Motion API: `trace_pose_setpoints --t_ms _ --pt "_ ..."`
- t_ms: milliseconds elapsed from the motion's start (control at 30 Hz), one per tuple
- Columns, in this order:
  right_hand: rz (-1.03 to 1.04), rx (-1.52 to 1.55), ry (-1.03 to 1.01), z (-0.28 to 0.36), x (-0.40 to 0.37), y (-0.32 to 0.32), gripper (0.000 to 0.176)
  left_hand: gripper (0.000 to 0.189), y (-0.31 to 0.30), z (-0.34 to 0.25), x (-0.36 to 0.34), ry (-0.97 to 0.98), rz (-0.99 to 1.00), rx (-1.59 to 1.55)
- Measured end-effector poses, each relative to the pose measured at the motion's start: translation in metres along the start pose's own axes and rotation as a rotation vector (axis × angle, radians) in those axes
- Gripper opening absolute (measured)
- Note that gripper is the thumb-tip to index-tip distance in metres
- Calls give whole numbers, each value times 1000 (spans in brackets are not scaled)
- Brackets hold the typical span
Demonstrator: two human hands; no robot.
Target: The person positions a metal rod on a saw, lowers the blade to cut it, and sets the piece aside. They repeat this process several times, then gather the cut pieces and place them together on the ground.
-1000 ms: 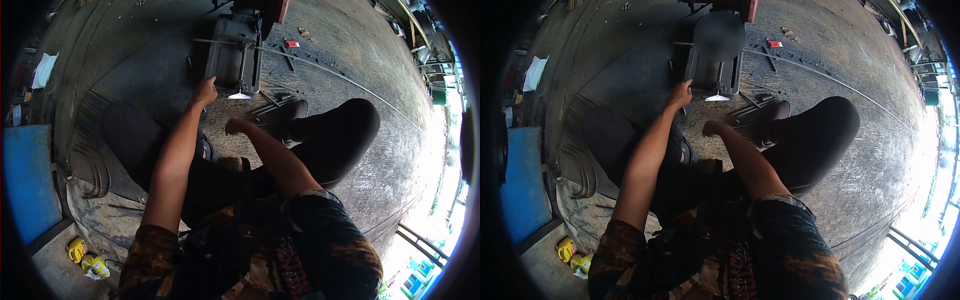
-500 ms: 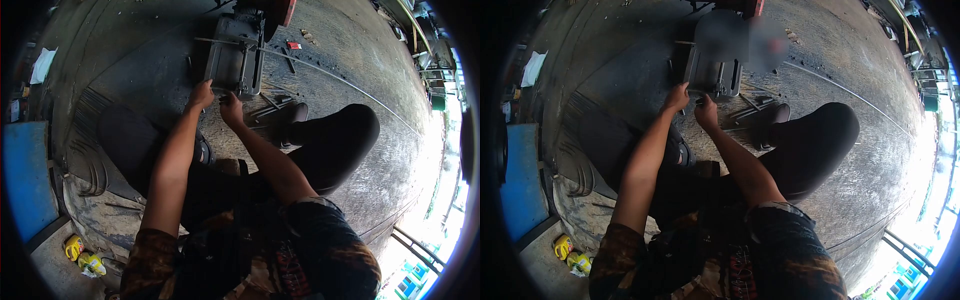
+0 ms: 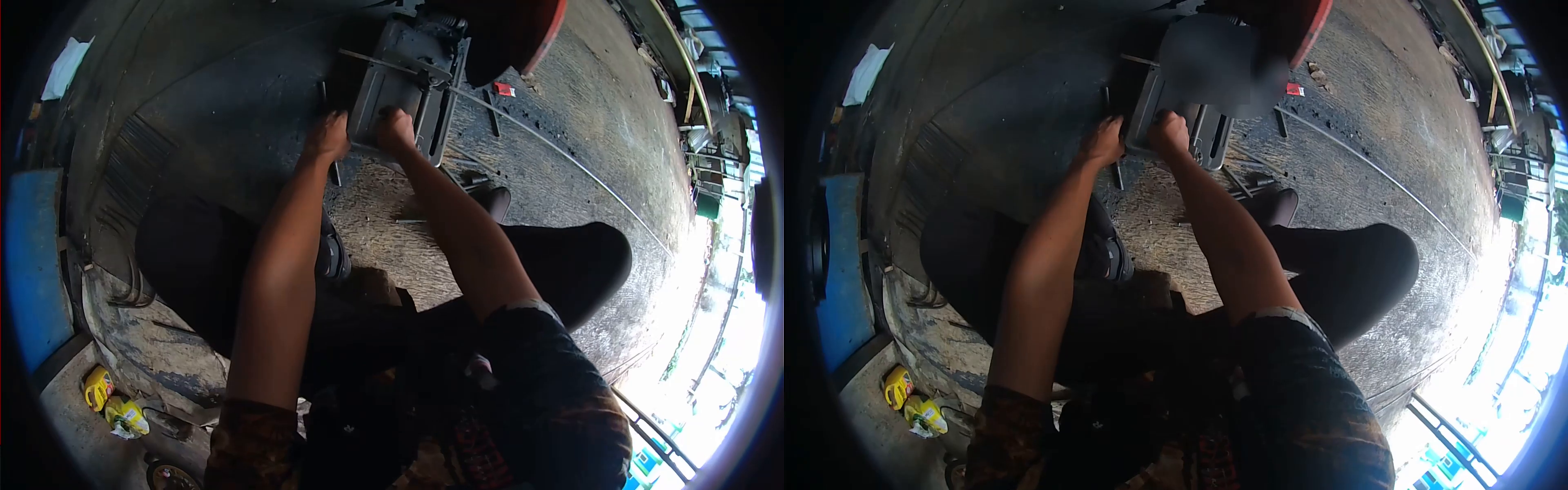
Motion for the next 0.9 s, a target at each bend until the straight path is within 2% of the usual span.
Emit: trace_pose_setpoints --t_ms 33,133,200,267,300,367,400,467,533,600,633,700,733,800,833,900 --pt "32 -49 137 9 9 2 31 32 -5 2 7 -6 4 -5" --pt "124 -149 191 22 40 7 29 36 -5 16 29 -5 61 25" --pt "170 -235 162 18 67 19 31 41 -2 28 43 27 -27 78" --pt "230 -423 -15 11 93 34 38 44 -5 38 57 39 -33 113" --pt "237 -423 -14 12 100 37 38 47 -5 43 62 55 -43 152" --pt "197 -473 -183 18 115 43 44 47 -2 52 68 70 -100 140" --pt "204 -474 -185 14 122 47 44 47 -1 57 69 90 -161 130" --pt "86 -485 -288 9 135 52 43 49 3 64 69 67 -219 73" --pt "84 -464 -324 2 153 57 41 50 17 73 67 44 -277 16" --pt "51 -448 -283 -3 166 62 35 53 26 77 62 54 -467 -49" --pt "55 -447 -282 -3 172 66 35 53 30 79 60 51 -464 -49" --pt "22 -120 -93 -1 180 65 29 55 38 80 56 27 -468 -111" --pt "25 -121 -89 3 178 65 29 55 41 81 55 26 -464 -113" --pt "152 -331 -341 17 173 73 24 56 41 82 53 68 -542 -130" --pt "150 -333 -343 22 171 76 24 56 40 83 54 68 -545 -131" --pt "20 -357 -626 30 162 84 25 55 43 87 52 18 -463 -136"
Point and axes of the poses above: each hand's wrist, its own x-axis towards the middle knuckle, its own y-axis out of the palm, z = x × y, the point moved 2 cm from there along x, towards the middle knuckle, and after that the axes turned 10 degrees about x, right-handed, at the moved point
